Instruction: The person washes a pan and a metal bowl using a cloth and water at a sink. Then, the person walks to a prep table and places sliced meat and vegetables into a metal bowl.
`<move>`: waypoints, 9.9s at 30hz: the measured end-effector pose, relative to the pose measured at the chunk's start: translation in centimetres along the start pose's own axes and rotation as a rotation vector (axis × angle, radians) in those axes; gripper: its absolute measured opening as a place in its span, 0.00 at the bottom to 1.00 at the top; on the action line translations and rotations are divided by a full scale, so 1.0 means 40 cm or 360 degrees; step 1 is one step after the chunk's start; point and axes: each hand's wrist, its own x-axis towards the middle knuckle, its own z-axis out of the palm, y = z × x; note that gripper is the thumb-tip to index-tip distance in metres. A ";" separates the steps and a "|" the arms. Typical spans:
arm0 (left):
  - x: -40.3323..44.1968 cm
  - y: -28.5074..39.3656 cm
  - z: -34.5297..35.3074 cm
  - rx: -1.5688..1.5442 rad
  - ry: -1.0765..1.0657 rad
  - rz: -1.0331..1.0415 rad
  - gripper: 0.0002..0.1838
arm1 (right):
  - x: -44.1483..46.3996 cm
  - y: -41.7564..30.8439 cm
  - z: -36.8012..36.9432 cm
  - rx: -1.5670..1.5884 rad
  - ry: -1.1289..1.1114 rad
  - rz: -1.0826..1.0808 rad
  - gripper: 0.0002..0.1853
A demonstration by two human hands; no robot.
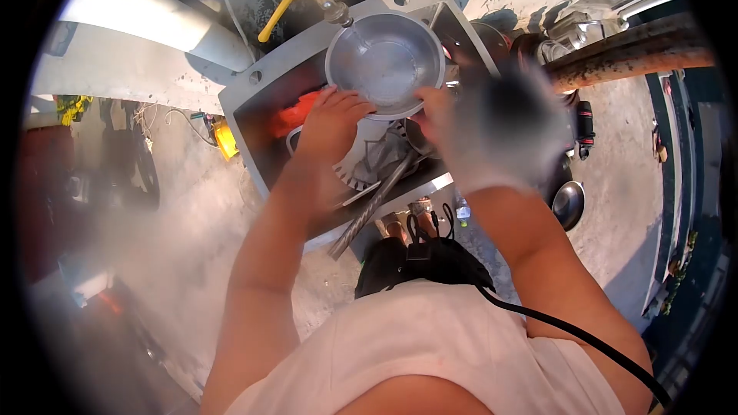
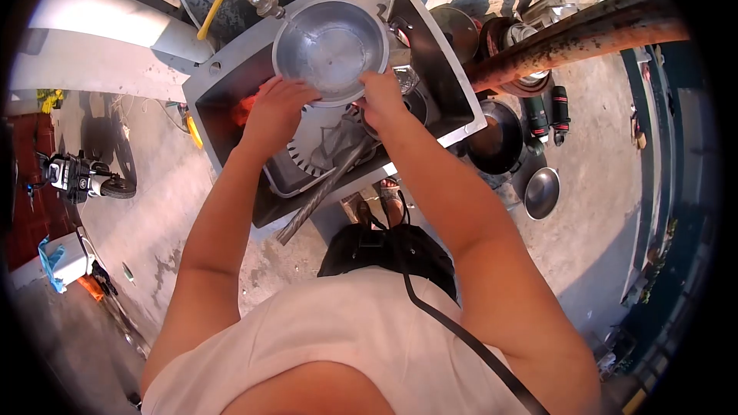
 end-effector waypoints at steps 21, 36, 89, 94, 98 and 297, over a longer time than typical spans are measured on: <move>0.032 0.036 0.114 -0.2783 0.0963 -0.1907 0.18 | -0.080 -0.019 0.083 -0.2489 -0.0510 -0.1590 0.31; 0.015 0.040 0.019 -0.2618 0.1160 -0.1652 0.18 | 0.100 -0.060 0.004 -0.3053 -0.1397 -0.2469 0.20; 0.153 -0.052 -0.269 -0.1447 0.1398 -0.0828 0.26 | -0.224 -0.358 -0.292 -0.0602 -0.0437 0.0098 0.22; 0.209 -0.085 -0.230 0.0214 0.0998 0.0016 0.18 | -0.476 -0.237 -0.561 0.0275 0.0093 -0.0170 0.20; 0.227 -0.090 -0.208 0.0572 0.0989 -0.0051 0.18 | -0.651 -0.123 -0.727 0.0533 0.0465 -0.0143 0.23; -1.336 9.423 1.585 -0.1588 0.0851 0.2624 0.21 | -6.174 0.261 -7.988 -0.0877 0.2486 -0.0122 0.08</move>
